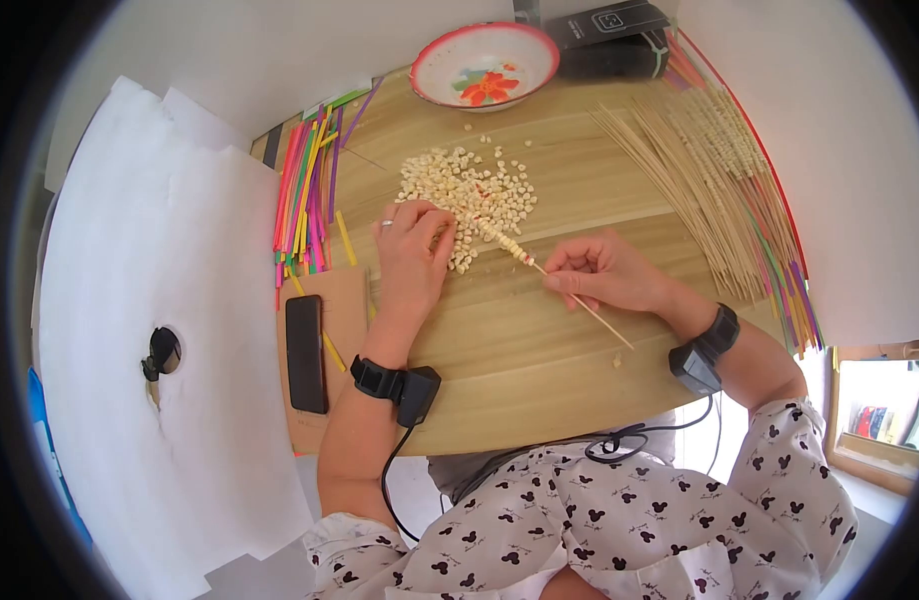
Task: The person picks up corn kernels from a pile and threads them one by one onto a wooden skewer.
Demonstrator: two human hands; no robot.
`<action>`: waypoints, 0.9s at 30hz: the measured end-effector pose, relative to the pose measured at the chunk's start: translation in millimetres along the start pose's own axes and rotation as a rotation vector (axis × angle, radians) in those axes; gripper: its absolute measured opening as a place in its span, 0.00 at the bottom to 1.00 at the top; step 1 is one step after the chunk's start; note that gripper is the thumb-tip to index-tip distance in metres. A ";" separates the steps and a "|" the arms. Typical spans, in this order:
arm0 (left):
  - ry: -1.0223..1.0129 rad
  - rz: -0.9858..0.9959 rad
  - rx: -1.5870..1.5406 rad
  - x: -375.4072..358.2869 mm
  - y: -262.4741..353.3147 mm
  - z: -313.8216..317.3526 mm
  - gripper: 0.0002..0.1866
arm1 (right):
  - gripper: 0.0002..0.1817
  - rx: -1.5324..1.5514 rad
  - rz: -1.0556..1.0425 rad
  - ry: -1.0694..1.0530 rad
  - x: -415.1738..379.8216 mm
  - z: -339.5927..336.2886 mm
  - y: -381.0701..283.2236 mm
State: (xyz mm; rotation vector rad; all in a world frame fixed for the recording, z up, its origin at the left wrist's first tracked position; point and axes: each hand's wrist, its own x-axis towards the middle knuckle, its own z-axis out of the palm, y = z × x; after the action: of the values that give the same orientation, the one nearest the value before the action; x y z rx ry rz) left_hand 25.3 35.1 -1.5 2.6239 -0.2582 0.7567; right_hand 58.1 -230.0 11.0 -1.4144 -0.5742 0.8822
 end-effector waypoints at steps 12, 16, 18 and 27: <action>-0.006 0.006 0.000 -0.6 -2.5 4.6 0.05 | 0.06 -0.005 -0.039 -0.005 0.4 2.0 3.2; 0.073 -0.039 -0.157 0.0 -9.5 4.4 0.04 | 0.06 -0.016 -0.032 0.014 0.6 1.8 2.1; 0.093 -0.114 -0.236 -2.0 -13.3 1.2 0.03 | 0.07 -0.027 -0.037 0.024 1.0 2.4 -0.4; 0.182 -0.701 -1.362 -4.8 -39.3 -16.0 0.06 | 0.07 0.003 -0.005 0.057 -0.4 21.2 -11.9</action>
State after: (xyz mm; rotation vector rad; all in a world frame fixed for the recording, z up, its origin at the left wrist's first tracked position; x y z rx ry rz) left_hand 24.8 77.8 -4.3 1.1908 0.1720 0.3237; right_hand 43.1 -216.9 25.0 -1.4301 -0.5327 0.8354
